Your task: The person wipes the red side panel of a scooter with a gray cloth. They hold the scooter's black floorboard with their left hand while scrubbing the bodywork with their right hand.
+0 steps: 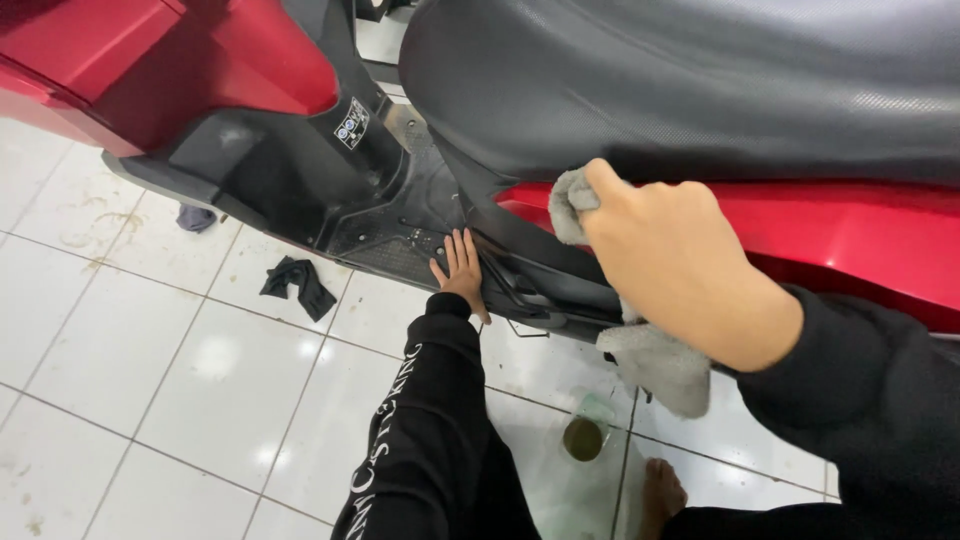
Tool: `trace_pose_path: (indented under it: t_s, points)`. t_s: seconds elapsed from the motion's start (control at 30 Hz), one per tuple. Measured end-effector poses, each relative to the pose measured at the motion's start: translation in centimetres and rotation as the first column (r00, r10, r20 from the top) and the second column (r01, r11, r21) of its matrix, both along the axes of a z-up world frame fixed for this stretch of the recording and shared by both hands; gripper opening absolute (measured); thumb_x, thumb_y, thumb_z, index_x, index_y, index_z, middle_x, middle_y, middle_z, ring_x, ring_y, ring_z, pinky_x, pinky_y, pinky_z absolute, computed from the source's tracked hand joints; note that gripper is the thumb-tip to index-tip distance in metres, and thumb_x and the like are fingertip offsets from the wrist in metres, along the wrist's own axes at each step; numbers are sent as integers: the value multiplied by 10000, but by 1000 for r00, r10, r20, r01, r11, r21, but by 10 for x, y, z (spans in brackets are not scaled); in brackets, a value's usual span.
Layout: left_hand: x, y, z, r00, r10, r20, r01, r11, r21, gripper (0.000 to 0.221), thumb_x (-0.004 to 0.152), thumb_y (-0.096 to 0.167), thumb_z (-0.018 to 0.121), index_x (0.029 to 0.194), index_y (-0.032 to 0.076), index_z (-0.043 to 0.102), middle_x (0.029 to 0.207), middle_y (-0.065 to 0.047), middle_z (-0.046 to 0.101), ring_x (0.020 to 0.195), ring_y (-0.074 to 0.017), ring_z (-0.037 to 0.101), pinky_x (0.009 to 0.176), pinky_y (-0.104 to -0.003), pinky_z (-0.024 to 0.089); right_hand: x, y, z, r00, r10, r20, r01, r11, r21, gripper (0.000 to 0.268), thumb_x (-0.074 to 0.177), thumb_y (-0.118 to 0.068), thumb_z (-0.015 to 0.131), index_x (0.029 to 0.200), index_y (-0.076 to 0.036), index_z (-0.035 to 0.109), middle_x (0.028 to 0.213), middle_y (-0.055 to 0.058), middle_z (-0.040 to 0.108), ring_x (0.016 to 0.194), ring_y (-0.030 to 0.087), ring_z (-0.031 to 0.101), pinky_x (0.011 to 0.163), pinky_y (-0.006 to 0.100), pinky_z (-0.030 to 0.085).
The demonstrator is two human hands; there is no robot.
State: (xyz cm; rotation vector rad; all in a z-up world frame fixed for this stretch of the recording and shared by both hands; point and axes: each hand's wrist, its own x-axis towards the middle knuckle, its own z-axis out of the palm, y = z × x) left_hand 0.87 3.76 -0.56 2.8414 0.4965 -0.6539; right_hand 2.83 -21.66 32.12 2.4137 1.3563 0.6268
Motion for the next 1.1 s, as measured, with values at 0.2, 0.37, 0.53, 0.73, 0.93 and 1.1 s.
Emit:
trace_pose_path:
  t_s: [0.2,0.37,0.53,0.73,0.93,1.1]
  points:
    - [-5,1,3,1000,3,-2,-3,1000,-13,1809,455,362,1085,1538,-5,-317,1666,-244,-297,1553,-433,-237,1175,-731,9,-14,18,-8,992,-20,124,24,999,-28,205,763,3,671,773,-196,619,947,-25,496,395,99,441,375,251,313]
    - [-5,2,2,1000,-6,-13,6,1000,-12,1801,465,376,1079,1537,-19,-313,1658,-254,-308,1546,-441,-249,1160,-748,7,-9,40,-28,989,-9,150,10,1000,-3,328,731,-26,690,591,-259,505,933,-31,465,417,98,377,406,255,262]
    - [-3,2,2,999,5,-41,-3,999,53,1791,492,437,1060,1531,-17,-327,1653,-249,-324,1537,-447,-265,1155,-750,5,-11,51,-32,995,-37,90,41,998,-46,378,693,-3,688,532,-284,493,893,-18,453,411,87,359,412,254,261]
    - [-2,4,-24,993,9,117,-6,1000,-25,1829,351,269,1040,1581,11,-288,1655,-304,-226,1529,-478,-202,1127,-779,-13,-29,66,-48,990,-88,111,87,996,17,152,880,-155,708,730,-163,726,968,51,592,498,107,598,432,264,469]
    - [0,6,-39,989,-12,150,12,1000,2,1832,336,275,1039,1587,9,-273,1656,-305,-217,1530,-482,-195,1125,-779,-14,-35,88,-70,956,-83,280,67,996,65,161,841,-145,679,696,-206,642,882,14,512,527,78,523,432,234,395]
    - [-4,5,-26,992,1,125,4,999,-40,1814,369,236,1039,1582,8,-290,1653,-311,-234,1527,-479,-216,1124,-777,-35,-40,85,-89,931,-138,338,191,973,-128,171,914,-172,637,755,-193,579,812,-50,370,455,46,393,367,234,295]
